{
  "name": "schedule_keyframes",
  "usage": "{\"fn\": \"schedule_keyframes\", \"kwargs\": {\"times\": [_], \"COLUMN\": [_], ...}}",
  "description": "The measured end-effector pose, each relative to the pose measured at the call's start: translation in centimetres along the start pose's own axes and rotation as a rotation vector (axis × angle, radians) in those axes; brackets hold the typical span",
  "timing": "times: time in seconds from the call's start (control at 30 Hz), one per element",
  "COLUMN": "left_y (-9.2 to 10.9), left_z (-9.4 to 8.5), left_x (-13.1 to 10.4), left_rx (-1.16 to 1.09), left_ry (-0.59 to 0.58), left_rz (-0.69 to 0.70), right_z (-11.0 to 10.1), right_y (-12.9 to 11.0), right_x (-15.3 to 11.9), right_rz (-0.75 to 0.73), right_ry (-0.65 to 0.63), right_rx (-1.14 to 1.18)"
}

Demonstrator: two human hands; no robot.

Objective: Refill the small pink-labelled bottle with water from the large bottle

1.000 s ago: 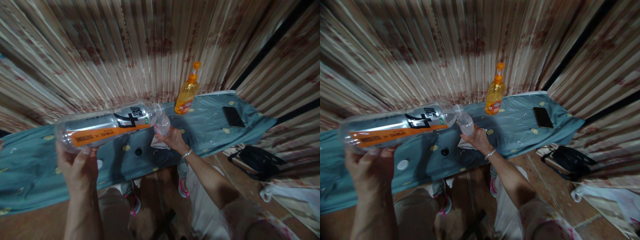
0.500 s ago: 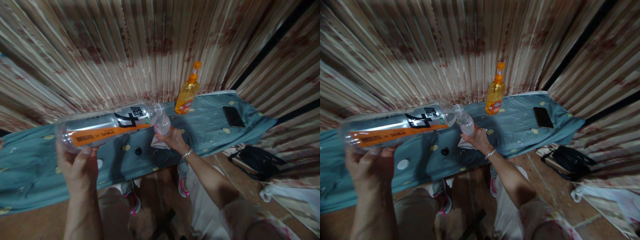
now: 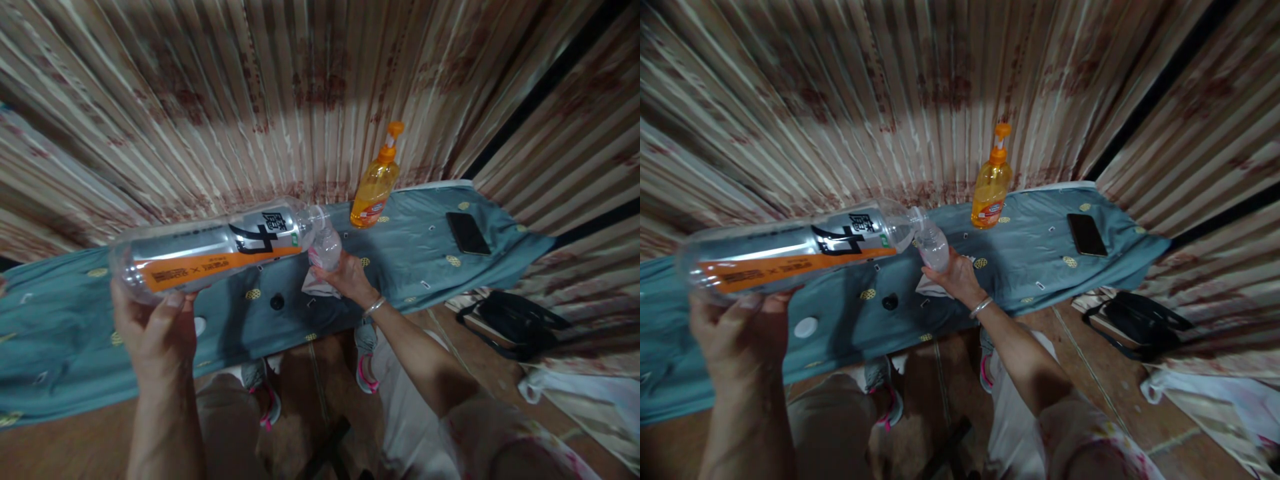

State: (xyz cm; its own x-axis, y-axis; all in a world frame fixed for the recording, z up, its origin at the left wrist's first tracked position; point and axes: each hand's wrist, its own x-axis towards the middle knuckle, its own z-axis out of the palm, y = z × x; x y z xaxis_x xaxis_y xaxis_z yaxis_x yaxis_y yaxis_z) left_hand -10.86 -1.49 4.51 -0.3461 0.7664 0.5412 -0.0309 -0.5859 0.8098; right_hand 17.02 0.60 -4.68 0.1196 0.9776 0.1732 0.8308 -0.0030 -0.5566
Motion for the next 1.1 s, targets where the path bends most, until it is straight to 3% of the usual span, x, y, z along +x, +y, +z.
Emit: {"fn": "schedule_keyframes", "kwargs": {"times": [0.83, 1.1], "left_y": [-0.18, -0.27], "left_z": [-0.21, -0.24], "left_x": [-0.09, -0.04], "left_rx": [0.055, 0.002], "left_ry": [-0.033, 0.037], "left_rz": [0.018, -0.015], "right_z": [-0.04, 0.00], "right_y": [-0.13, -0.10], "right_x": [-0.06, 0.02], "right_rz": [0.014, 0.019], "right_ry": [-0.002, -0.012], "right_rx": [-0.029, -0.007]}}
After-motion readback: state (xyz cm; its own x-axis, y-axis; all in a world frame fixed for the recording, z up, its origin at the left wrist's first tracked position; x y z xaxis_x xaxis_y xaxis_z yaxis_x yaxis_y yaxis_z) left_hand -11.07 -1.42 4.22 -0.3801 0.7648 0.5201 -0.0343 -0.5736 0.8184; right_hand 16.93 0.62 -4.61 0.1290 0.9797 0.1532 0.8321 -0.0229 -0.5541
